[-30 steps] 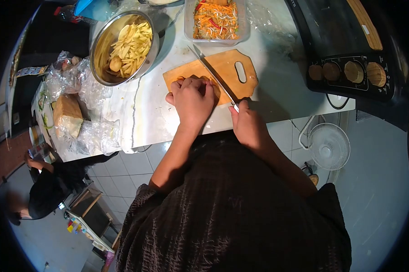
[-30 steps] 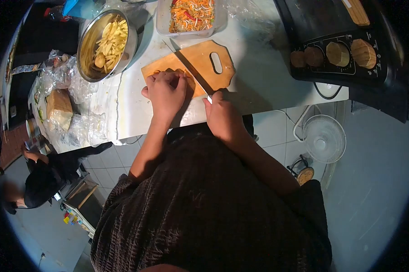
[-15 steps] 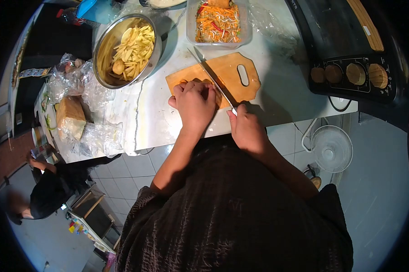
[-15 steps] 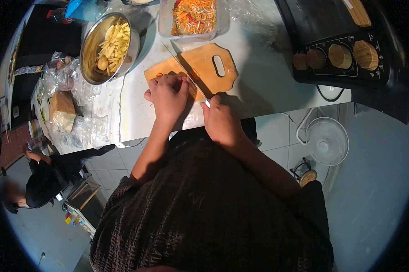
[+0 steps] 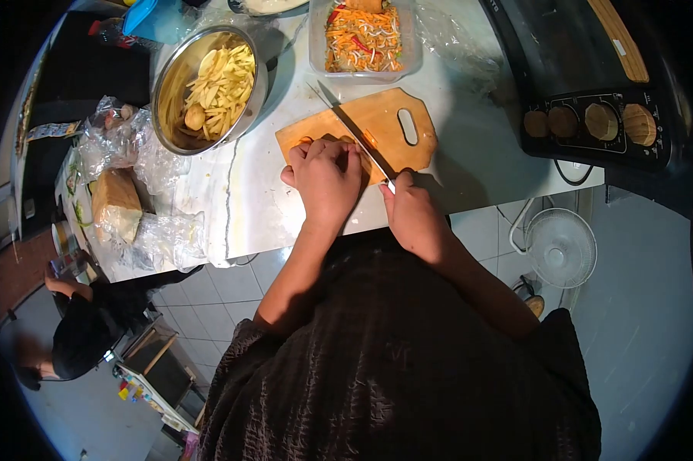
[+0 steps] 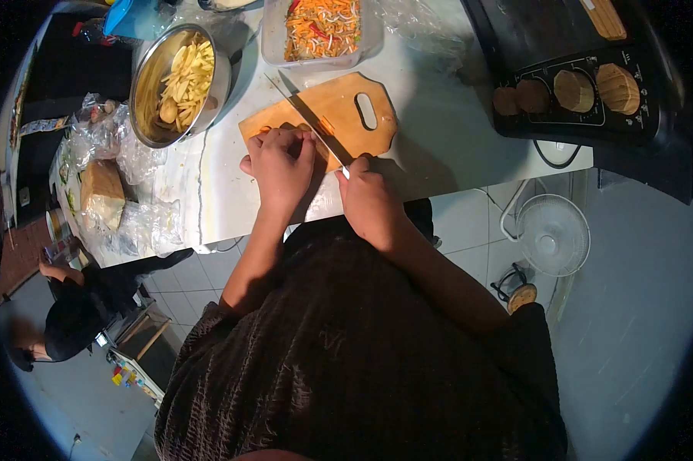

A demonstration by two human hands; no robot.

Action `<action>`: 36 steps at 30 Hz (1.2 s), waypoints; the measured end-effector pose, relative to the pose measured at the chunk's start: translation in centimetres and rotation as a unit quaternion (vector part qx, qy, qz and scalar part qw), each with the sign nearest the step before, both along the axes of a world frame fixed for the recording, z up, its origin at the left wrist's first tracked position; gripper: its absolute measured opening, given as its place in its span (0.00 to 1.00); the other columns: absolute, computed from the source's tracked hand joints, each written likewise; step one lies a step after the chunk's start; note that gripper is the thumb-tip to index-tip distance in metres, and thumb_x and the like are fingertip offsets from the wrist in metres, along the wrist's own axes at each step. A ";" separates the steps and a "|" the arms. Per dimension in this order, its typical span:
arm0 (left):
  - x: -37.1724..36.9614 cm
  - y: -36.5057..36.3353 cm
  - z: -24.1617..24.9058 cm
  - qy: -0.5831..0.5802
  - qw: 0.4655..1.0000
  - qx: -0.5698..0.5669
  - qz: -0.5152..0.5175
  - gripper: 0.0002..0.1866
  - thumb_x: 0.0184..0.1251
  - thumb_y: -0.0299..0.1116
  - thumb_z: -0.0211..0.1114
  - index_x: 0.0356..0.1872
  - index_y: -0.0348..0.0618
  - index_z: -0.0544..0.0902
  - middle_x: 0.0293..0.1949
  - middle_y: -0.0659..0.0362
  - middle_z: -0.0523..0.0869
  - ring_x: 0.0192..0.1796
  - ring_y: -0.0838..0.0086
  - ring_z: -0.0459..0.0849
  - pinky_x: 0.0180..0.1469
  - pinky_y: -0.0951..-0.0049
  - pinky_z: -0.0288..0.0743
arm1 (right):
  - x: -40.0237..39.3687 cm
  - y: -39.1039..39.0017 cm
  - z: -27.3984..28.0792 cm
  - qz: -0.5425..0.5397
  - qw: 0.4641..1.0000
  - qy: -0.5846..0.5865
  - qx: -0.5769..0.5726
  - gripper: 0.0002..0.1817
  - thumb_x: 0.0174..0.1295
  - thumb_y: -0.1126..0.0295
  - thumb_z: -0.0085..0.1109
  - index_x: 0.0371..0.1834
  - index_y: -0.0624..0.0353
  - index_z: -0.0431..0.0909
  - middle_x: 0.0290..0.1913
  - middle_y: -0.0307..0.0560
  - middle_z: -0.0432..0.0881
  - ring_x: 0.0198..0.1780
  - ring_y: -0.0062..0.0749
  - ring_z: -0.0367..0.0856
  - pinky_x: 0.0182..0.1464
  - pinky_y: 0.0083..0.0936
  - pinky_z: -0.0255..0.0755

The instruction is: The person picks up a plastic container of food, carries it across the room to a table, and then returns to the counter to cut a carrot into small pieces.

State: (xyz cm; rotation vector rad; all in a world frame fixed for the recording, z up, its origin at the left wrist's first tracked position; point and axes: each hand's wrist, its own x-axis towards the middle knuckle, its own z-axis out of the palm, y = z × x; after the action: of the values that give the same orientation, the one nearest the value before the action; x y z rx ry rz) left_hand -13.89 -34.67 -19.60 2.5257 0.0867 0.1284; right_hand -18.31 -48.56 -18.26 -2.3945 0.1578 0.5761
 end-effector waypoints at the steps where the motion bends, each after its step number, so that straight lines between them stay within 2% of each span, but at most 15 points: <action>1: 0.0 0.0 0.0 0.003 1.000 -0.007 0.001 0.06 0.57 0.34 0.68 0.29 0.43 0.87 0.33 0.58 0.85 0.46 0.58 0.72 0.48 0.56 0.58 | 0.1 0.0 0.2 0.000 1.000 -0.002 -0.003 0.17 0.72 0.61 0.49 0.39 0.69 0.67 0.27 0.69 0.79 0.33 0.68 0.79 0.34 0.53 0.72; 8: 0.1 0.1 0.1 0.023 1.000 0.001 0.002 0.07 0.58 0.34 0.67 0.29 0.42 0.87 0.33 0.57 0.85 0.46 0.57 0.72 0.49 0.58 0.60 | -1.0 -1.3 0.1 -0.004 0.999 -0.004 -0.031 0.17 0.70 0.60 0.51 0.37 0.68 0.70 0.27 0.68 0.81 0.33 0.65 0.81 0.36 0.51 0.75; 11: 0.1 0.2 0.0 0.017 1.000 0.002 -0.006 0.07 0.58 0.35 0.67 0.30 0.42 0.87 0.33 0.57 0.85 0.46 0.57 0.72 0.49 0.57 0.60 | -1.0 -1.3 0.3 -0.007 1.000 -0.006 -0.017 0.17 0.71 0.60 0.50 0.37 0.68 0.68 0.27 0.69 0.79 0.34 0.68 0.79 0.36 0.52 0.73; 19: 0.2 0.3 0.0 0.010 1.000 -0.008 -0.020 0.07 0.58 0.33 0.68 0.31 0.40 0.86 0.34 0.55 0.85 0.46 0.56 0.72 0.51 0.59 0.62 | -0.8 -0.6 0.7 -0.007 1.000 -0.014 0.009 0.17 0.72 0.60 0.48 0.36 0.68 0.68 0.26 0.70 0.79 0.33 0.68 0.79 0.34 0.53 0.72; 36: 0.1 0.5 0.0 0.010 1.000 -0.007 -0.023 0.08 0.59 0.34 0.67 0.32 0.40 0.86 0.34 0.55 0.85 0.46 0.56 0.73 0.50 0.57 0.61 | -1.3 -0.5 0.5 -0.029 0.999 -0.023 0.028 0.18 0.72 0.60 0.49 0.34 0.68 0.68 0.26 0.69 0.79 0.33 0.68 0.79 0.32 0.52 0.72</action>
State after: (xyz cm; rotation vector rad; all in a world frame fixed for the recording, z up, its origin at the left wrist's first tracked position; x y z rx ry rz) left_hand -13.76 -34.20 -19.59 2.5140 0.0374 0.0835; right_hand -19.64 -49.07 -17.80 -2.3377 0.1885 0.4921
